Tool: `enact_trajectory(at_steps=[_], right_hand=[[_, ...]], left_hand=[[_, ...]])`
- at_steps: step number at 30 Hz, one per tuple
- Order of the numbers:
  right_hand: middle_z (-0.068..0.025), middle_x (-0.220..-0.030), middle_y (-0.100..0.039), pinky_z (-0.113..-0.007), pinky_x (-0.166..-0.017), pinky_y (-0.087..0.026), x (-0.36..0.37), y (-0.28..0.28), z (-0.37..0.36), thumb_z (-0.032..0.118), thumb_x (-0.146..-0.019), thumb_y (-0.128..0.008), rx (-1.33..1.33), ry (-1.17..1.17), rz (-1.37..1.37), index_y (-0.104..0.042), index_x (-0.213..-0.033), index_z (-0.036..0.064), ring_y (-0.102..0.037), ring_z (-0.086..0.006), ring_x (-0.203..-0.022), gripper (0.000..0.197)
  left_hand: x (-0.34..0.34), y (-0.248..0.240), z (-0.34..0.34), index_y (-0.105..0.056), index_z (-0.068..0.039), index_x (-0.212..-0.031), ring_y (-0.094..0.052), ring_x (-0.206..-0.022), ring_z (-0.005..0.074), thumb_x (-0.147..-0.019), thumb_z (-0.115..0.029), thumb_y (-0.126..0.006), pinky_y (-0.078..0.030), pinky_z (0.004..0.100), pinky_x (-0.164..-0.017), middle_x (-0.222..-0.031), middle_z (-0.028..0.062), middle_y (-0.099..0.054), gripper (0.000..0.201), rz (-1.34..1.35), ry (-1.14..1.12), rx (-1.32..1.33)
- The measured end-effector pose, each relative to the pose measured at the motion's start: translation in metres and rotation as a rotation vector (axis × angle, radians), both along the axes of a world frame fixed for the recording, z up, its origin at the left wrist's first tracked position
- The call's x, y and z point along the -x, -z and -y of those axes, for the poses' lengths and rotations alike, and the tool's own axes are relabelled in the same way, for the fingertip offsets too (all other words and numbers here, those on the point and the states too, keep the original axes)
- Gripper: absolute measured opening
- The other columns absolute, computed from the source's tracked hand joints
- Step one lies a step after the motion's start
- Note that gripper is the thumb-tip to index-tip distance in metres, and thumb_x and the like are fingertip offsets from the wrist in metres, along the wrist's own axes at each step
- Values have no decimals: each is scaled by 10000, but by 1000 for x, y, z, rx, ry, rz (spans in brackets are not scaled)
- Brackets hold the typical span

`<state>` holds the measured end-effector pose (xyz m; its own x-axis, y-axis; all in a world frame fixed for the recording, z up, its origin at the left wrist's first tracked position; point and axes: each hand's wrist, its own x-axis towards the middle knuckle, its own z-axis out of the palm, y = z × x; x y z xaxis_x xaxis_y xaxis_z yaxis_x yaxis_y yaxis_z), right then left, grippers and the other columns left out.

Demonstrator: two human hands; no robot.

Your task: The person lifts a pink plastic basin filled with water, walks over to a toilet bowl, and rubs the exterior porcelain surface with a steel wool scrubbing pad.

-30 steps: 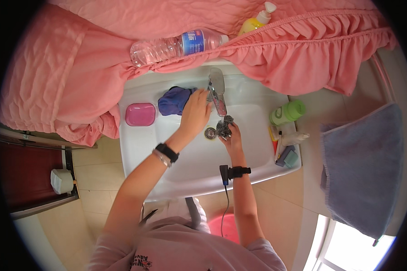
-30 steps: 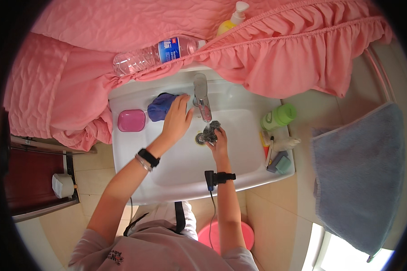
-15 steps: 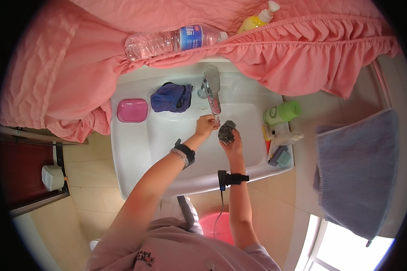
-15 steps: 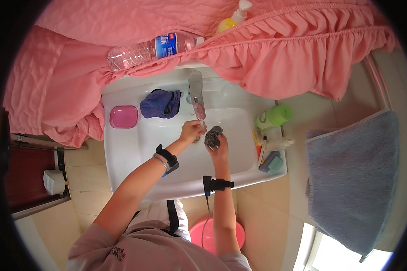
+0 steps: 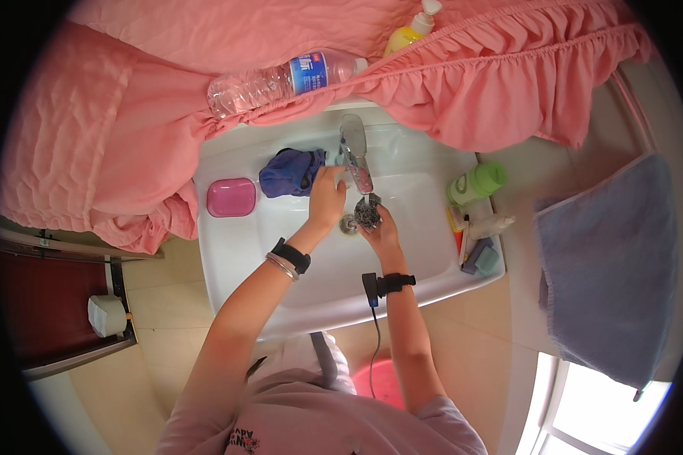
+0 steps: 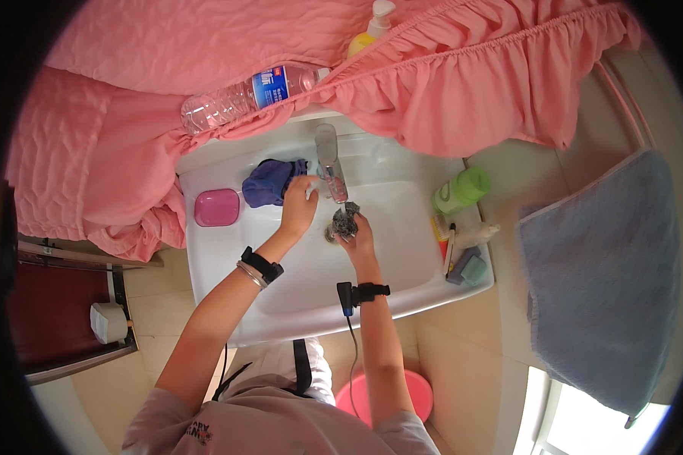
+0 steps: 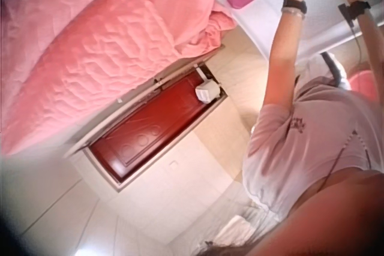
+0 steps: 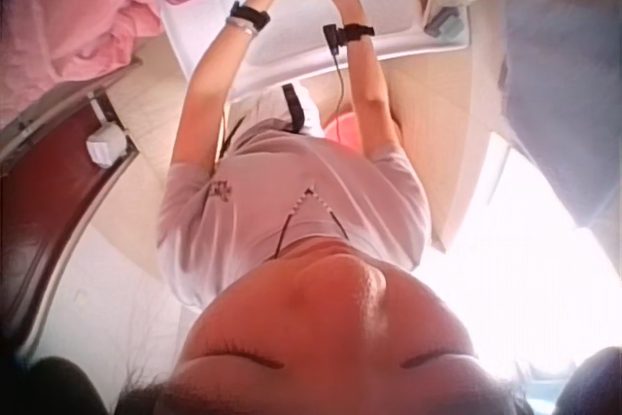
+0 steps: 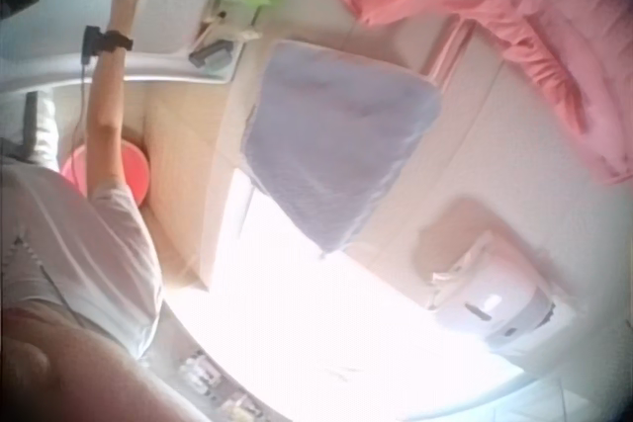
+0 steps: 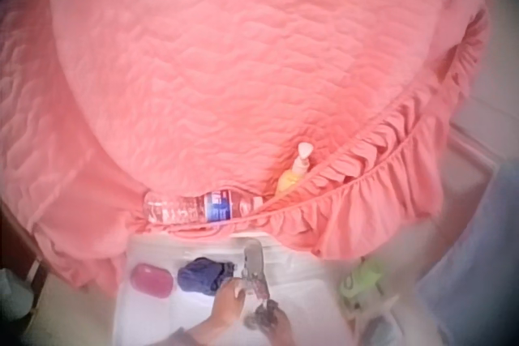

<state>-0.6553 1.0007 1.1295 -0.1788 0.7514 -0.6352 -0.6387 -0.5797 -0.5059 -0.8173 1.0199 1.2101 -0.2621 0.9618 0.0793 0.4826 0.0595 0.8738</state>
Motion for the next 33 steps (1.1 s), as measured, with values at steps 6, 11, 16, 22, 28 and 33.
enact_trajectory(at_steps=[6,11,16,22,28,33], right_hand=[[-48,-971,-603,-385,-718,-492,6,-5,13,269,-901,-467,65,-8,-90,-515,-1063,124,-586,-215,-867,223],[-50,-961,-610,-363,-687,-500,-4,-10,21,298,-895,-477,64,-4,-117,-531,-1052,127,-598,-215,-846,239],[-13,-970,-583,-368,-739,-459,-12,-38,50,277,-828,-595,6,-75,78,-523,-1065,156,-555,-162,-883,276],[-119,-1094,-580,-328,-814,-463,8,-43,87,115,-784,-624,-722,-367,1119,-503,-1166,38,-576,-243,-946,408],[-147,-1033,-591,-417,-810,-453,-22,35,123,94,-762,-612,-768,-1356,1383,-567,-1125,121,-553,-345,-950,367],[-147,-1079,-593,-386,-852,-443,-39,47,118,50,-764,-600,-1030,-962,1395,-582,-1116,94,-554,-333,-994,355]], left_hand=[[2,-51,2,-495,-4,-1137,-472,-1088,335,-768,34,-519,-390,356,-923,-1181,168,-492,372,-171,118,-284],[12,-40,-7,-460,25,-1194,-422,-1162,345,-747,35,-518,-360,401,-971,-1254,157,-459,451,-624,307,-393],[19,-19,11,-428,1,-1241,-382,-1216,344,-745,27,-516,-321,474,-1003,-1312,153,-416,504,-697,351,-329],[33,-11,69,-465,-136,-1240,-347,-1243,333,-780,-39,-537,-287,560,-986,-1319,122,-389,476,-676,335,-155],[76,54,191,-542,-126,-1156,-333,-1242,348,-826,-110,-483,-238,631,-981,-1287,136,-419,336,-573,598,721],[110,76,257,-560,-112,-1113,-321,-1251,343,-833,-78,-478,-245,612,-994,-1286,101,-428,294,-620,471,575]])
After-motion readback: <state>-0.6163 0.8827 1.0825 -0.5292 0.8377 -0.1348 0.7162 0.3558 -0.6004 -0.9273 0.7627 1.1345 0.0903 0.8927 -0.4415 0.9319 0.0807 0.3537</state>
